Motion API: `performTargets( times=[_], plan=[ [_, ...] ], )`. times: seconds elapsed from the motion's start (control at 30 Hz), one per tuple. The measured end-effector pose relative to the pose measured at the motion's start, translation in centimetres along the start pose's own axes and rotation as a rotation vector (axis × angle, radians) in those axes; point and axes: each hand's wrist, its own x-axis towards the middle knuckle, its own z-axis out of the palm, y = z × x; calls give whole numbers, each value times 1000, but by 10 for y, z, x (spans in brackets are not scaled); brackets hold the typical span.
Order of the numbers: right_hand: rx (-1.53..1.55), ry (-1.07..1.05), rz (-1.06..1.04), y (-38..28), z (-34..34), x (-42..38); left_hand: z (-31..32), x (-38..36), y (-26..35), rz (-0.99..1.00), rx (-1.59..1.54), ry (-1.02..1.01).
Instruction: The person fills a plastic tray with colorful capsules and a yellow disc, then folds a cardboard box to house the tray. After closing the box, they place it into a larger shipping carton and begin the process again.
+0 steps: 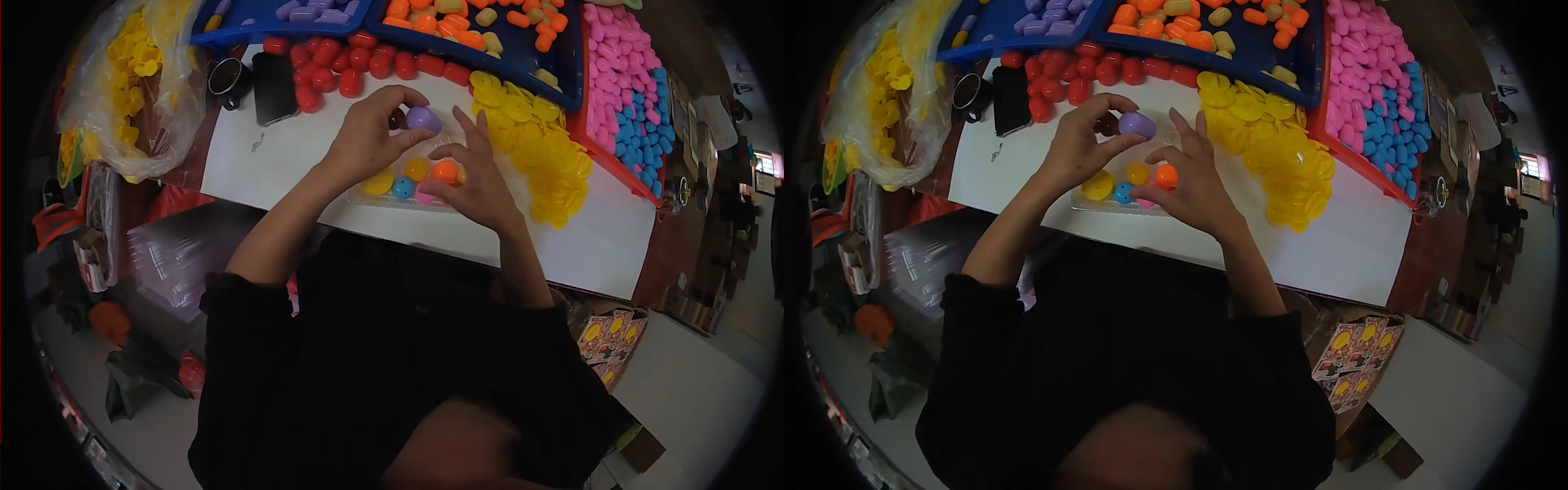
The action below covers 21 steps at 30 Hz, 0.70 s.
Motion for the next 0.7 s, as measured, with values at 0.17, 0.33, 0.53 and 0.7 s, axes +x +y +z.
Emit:
performTargets(
  times=[0.17, 0.33, 0.53, 0.7],
  plan=[
    [151, 152, 102, 33, -8, -48, 18, 7, -4, 213, 312, -227],
    [-13, 132, 180, 30, 39, -64, -2, -16, -11, 239, 285, 111],
    [17, 203, 174, 5, 77, -50, -11, -73, -38, 37, 155, 330],
    [-36, 159, 148, -7, 88, -45, -15, -79, -48, 64, 307, 260]
  ],
)
